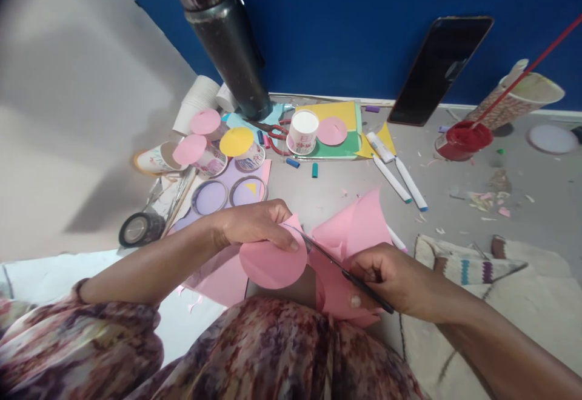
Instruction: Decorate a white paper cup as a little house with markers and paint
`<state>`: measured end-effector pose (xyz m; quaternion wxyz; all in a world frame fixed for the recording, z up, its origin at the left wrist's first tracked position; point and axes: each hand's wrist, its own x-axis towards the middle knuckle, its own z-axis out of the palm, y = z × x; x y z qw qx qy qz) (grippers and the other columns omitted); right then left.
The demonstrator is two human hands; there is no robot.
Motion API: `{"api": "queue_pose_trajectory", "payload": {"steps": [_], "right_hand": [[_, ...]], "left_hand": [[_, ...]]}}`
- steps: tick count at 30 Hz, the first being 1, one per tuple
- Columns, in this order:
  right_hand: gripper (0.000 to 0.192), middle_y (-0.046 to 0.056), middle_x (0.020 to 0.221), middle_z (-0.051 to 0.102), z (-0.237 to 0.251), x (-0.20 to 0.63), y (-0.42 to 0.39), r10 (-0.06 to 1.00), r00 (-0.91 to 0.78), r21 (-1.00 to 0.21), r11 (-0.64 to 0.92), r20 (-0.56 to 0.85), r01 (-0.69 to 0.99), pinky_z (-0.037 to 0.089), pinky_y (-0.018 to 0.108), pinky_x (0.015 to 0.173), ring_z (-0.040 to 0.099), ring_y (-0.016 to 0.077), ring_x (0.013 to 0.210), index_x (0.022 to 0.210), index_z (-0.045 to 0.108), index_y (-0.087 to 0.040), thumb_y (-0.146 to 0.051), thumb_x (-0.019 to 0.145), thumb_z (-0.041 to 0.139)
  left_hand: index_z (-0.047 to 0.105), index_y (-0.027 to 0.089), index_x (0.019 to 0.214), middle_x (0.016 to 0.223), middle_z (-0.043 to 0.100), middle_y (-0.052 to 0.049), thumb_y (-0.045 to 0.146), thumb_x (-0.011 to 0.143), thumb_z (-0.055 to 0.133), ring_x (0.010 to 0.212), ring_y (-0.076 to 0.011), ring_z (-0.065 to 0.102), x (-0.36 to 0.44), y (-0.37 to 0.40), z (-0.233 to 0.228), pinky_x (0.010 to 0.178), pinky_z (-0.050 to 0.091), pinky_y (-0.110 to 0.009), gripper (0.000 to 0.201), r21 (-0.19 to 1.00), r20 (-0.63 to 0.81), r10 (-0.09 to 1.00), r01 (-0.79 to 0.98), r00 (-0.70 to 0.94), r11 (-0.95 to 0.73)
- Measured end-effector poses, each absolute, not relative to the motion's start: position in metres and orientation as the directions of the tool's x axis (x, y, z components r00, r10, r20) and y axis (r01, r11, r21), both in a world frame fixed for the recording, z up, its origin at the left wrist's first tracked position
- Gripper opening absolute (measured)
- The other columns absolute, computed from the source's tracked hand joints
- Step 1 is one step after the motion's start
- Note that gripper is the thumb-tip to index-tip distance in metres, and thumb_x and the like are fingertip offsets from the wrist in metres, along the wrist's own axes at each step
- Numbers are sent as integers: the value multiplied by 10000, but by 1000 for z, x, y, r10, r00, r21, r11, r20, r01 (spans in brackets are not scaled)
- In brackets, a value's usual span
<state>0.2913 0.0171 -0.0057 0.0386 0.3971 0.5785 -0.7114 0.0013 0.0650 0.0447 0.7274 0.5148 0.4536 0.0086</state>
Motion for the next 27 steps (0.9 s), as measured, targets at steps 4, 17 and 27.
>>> {"api": "queue_pose_trajectory", "payload": {"steps": [4, 17, 27], "right_hand": [[573, -51, 642, 423, -8, 292, 16, 385, -696, -794, -345, -606, 501, 232, 267, 558, 318, 102, 621, 657, 452, -207, -657, 799, 777], [546, -50, 634, 458, -8, 293, 17, 377, -701, -791, -386, -606, 476, 244, 260, 551, 331, 100, 611, 675, 502, -198, -646, 819, 778], [594, -50, 597, 476, -2, 291, 17, 401, -695, -800, -373, -596, 471, 234, 262, 542, 331, 93, 587, 650, 479, -200, -693, 823, 761]], "left_hand": [[465, 197, 495, 485, 436, 51, 411, 644, 801, 442, -70, 335, 1, 64, 42, 439, 217, -241, 426, 745, -661, 482, 431, 574, 508], [532, 175, 499, 488, 497, 36, 375, 627, 824, 441, -79, 401, 3, 64, 42, 429, 254, -227, 376, 732, -665, 473, 381, 578, 565], [526, 183, 533, 500, 515, 42, 388, 613, 834, 442, -82, 419, 3, 63, 40, 430, 247, -226, 379, 704, -699, 480, 390, 530, 594]]}}
